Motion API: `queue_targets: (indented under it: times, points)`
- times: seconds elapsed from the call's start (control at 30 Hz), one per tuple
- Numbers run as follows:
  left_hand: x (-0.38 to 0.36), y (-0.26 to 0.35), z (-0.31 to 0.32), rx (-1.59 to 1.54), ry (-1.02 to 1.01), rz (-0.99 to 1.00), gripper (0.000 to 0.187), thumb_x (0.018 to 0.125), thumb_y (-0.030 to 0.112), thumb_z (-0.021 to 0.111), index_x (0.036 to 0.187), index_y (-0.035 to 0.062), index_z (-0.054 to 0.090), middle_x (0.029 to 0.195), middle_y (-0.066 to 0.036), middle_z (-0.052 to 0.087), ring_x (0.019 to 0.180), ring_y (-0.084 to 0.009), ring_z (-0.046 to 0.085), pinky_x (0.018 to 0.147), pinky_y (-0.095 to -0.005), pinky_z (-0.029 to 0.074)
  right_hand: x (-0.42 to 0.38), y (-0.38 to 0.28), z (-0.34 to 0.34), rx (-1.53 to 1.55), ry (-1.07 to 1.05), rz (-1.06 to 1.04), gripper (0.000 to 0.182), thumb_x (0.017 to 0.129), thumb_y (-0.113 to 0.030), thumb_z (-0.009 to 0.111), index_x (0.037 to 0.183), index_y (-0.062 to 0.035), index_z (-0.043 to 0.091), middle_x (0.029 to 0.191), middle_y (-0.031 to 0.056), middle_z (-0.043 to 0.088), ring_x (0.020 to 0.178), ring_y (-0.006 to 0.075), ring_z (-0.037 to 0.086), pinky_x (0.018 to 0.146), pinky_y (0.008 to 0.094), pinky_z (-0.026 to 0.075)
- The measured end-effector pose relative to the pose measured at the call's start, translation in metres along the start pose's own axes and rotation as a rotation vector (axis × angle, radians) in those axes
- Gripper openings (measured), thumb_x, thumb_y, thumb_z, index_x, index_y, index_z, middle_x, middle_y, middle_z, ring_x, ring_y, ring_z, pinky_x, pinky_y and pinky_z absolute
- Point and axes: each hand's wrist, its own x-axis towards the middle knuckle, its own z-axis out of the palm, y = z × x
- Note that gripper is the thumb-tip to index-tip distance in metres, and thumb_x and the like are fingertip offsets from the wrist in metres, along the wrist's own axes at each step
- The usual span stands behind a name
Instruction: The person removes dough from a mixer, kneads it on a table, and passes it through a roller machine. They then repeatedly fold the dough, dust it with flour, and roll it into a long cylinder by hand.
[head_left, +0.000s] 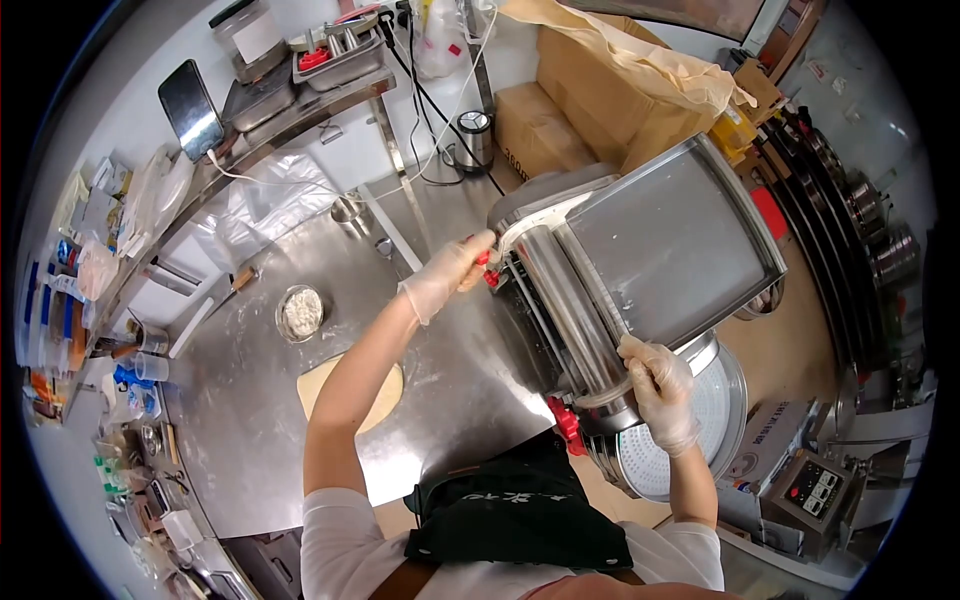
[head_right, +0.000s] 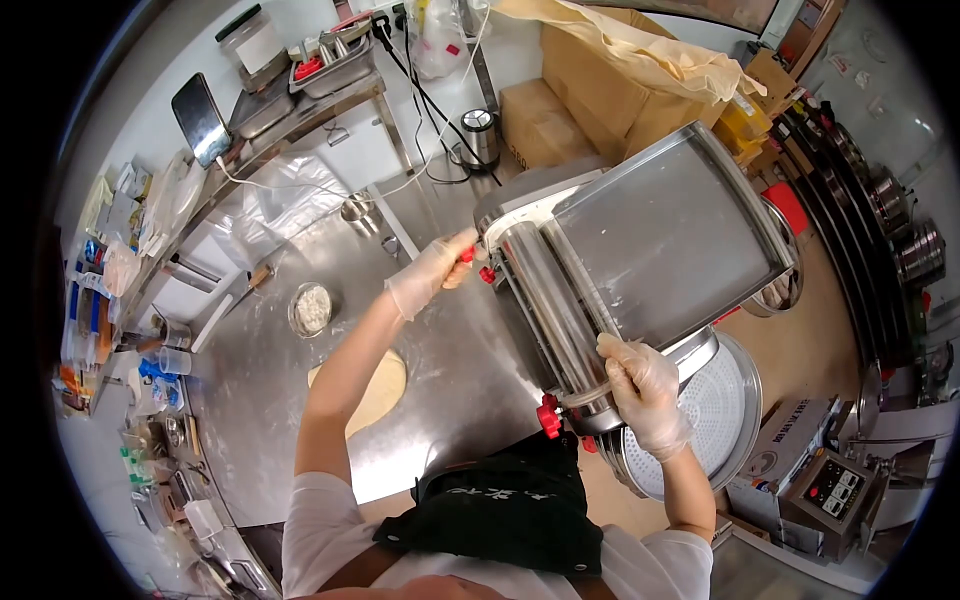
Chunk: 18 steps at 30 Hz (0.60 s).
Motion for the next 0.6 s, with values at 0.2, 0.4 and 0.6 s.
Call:
queue_targets:
  times: [0.2,0.4,0.6]
  points:
    - [0.003,-0.003,0.001,1.277,0.485,0.781,0.059,0.078,0.046,0.078,0.118,0.0092,0.054,0.082,-0.009,0.060,0.076,-0.0272,0.062,0.067,-0.0403,0.053,0.002,-0.002,0.002,-0.057,0.000,0.028,0.026,0.084,0.009,0.065,0.108,-0.0021,0.066,0.088,0.0106,0.071,0.075,0.0226,0.068,0.068,0.0323,0.054]
    - [0.001,-0.006,-0.021,-0.473,-0.318,-0.414,0.085,0.083,0.068,0.063,0.127,-0.0033,0.050,0.063,0.002,0.039,0.048,-0.0099,0.039,0.042,-0.0246,0.036,0.001,-0.004,0.001,-0.039,-0.004,0.033,0.023,0.086,0.007,0.065,0.107,-0.0027,0.066,0.087,0.0108,0.071,0.074,0.0231,0.067,0.068,0.0322,0.053]
    - [-0.002,0.003,0.004,-0.267,-0.115,-0.166,0.051,0.092,0.053,0.065,0.102,0.0032,0.057,0.059,0.003,0.042,0.043,-0.0107,0.038,0.041,-0.0262,0.036,0.003,-0.002,0.002,-0.042,0.007,-0.031,0.024,0.084,0.007,0.067,0.107,-0.0022,0.067,0.082,0.0106,0.069,0.068,0.0244,0.065,0.063,0.0329,0.052]
